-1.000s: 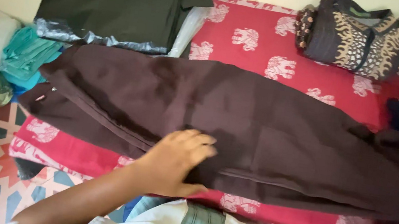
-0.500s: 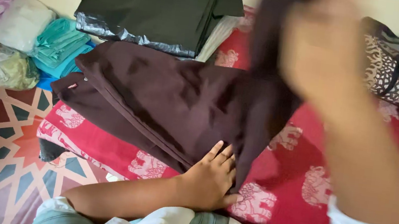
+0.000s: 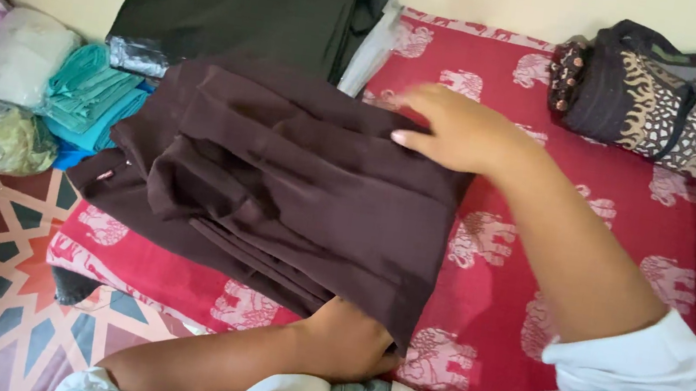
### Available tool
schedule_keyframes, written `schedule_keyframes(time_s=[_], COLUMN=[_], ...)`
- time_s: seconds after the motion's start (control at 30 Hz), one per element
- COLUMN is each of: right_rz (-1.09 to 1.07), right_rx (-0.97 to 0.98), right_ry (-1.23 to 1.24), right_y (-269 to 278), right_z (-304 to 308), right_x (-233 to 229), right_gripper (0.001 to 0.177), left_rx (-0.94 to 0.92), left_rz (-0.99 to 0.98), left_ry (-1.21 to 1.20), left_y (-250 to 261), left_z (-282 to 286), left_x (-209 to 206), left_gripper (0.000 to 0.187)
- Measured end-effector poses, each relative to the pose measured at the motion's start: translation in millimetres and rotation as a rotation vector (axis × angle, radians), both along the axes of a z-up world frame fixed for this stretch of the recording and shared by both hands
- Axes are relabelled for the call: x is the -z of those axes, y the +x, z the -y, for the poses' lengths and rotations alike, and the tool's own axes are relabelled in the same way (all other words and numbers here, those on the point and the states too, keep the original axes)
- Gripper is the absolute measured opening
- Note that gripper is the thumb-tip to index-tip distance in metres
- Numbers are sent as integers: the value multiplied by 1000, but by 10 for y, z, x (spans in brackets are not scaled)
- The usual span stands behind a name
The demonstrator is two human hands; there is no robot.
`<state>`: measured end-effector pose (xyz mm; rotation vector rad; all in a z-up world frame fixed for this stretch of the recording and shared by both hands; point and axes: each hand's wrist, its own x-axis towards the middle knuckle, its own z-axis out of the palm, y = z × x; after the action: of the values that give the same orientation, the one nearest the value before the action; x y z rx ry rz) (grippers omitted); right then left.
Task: Folding a pair of dark brown pants on a table with a patterned red cloth.
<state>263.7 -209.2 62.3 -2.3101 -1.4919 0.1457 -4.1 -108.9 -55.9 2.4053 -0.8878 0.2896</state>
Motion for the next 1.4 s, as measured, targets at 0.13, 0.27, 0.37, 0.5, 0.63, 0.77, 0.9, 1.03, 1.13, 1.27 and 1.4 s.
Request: schedule_keyframes(time_s=[0.13,0.27,0.37,0.5,0.63,0.77,0.9,1.03,1.13,1.27,1.4], right_rz=[-190,-292,-214,-523,-825,-981,-1122,-1093,-969,-727,-647], right_rx=[227,203,63,155,122,146,113,167,258,420,451], right_ry=[-222,-70,45,-8,267,362,425,363,346,239,228], right_y=[178,324,491,431,590,585,574,662,708,502,570], right_z=[443,701,883,935,1061,1079,1058,1038,1078,1240,1661], right_x=[191,476,721,577,780,774,765,768,552,-76,-315], right_gripper=[35,23,37,17,7,8,5,10,8,29,23], left_rx=[35,10,-42,-126,-179,-185,-118,-63,-32,8,148], left_rz=[30,-8,-70,-103,-16,30,14,-77,-74,2,-255], left_ry=[30,32,29,10,-43,-26,-23,47,101,-43,1], left_y=[16,21,18,-16,-87,-147,-176,-126,-6,201,497], left_z=[-12,-12,-2,4,8,38,74,124,232,546,995], left_x=[-63,-107,-127,-30,30,-11,-21,-38,-224,-463,-613], left_gripper=[29,26,23,25,19,19,17,13,14,10,19])
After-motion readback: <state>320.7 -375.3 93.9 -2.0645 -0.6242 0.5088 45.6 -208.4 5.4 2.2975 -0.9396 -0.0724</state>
